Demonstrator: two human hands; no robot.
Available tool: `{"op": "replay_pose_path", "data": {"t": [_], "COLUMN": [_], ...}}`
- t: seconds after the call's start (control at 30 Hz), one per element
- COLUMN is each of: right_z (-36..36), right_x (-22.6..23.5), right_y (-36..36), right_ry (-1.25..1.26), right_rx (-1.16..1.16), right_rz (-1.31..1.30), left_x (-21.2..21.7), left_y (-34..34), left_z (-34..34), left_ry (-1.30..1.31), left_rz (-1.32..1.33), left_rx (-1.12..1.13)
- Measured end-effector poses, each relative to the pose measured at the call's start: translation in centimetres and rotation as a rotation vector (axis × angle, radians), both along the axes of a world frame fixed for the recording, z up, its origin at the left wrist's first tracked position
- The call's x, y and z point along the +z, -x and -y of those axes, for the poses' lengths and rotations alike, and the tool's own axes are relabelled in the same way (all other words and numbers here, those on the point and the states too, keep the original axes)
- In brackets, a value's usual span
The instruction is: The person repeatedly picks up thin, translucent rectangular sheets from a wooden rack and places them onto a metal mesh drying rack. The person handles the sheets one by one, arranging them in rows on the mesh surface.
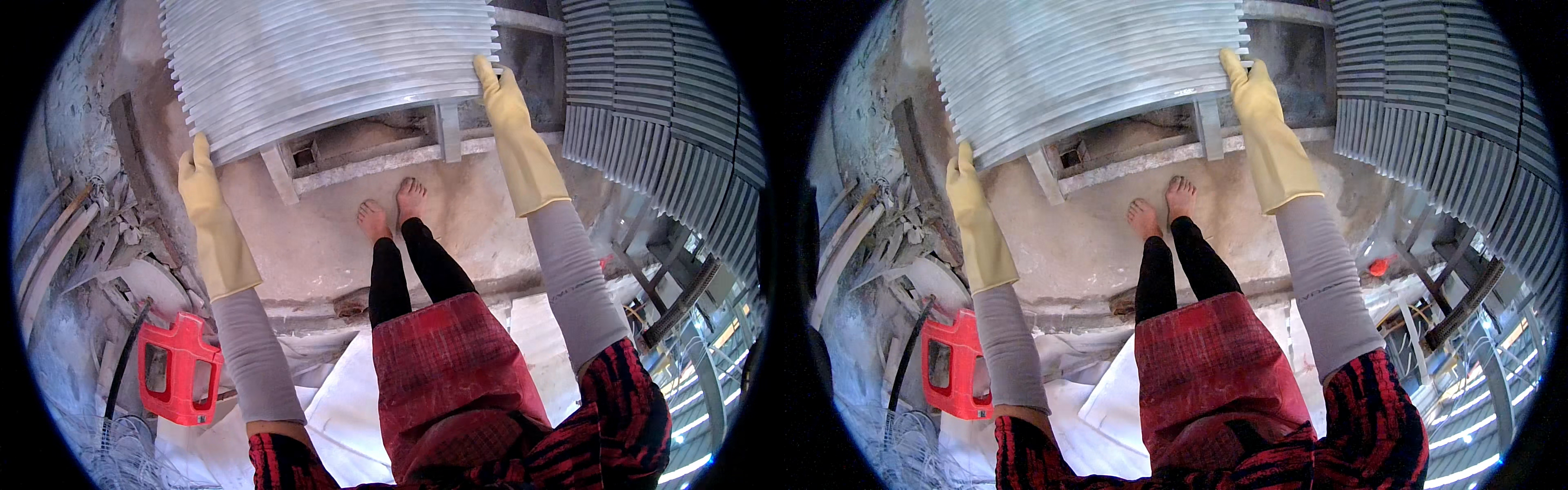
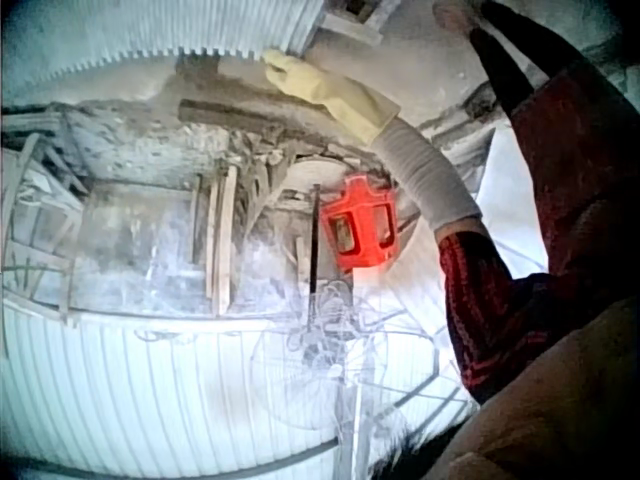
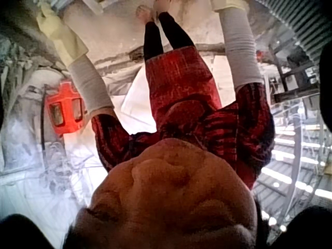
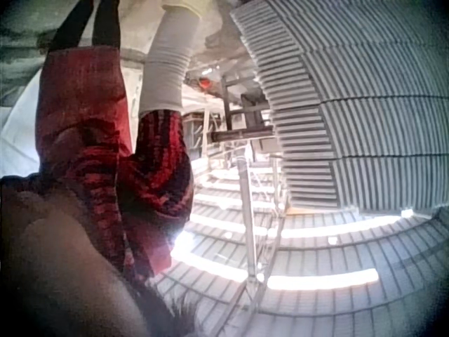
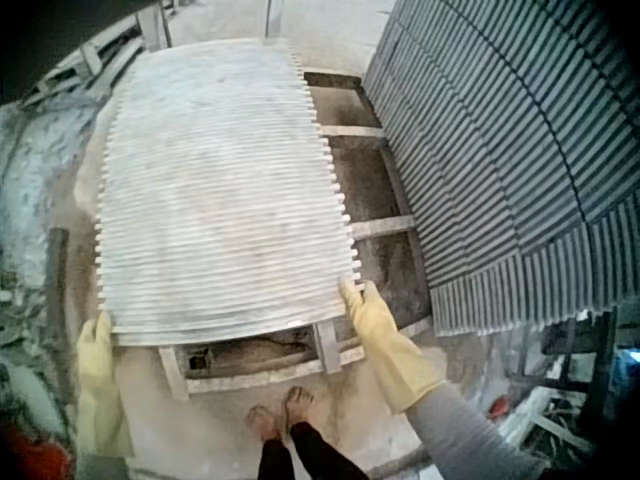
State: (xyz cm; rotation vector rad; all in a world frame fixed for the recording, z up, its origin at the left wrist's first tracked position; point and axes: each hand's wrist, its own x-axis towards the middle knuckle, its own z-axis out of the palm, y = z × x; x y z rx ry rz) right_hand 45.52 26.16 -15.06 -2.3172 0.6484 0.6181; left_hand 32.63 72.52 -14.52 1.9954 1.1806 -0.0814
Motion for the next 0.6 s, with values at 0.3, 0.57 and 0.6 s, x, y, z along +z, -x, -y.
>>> {"op": "replay_pose_path", "data": {"t": [0.3,0.57,0.6], "right_z": [0.5,-0.1,-0.3], "right_x": [-0.9,-0.3,-0.1], "right_y": [0.3,0.3,0.4], "right_ry": [-0.036,-0.032,-0.003], "right_rx": [-0.042,-0.051,-0.043], "right_rz": [0.041,0.022,0.028], "left_x": [-1.5,-1.7,-1.5], "left_y": [0.5,1.8,2.3], "left_z": [0.1,0.4,1.8], "left_ry": [0.166,0.178,0.169], "left_rz": [0.171,0.216,0.252], "left_rx": [0.106,0.106,0.127]}}
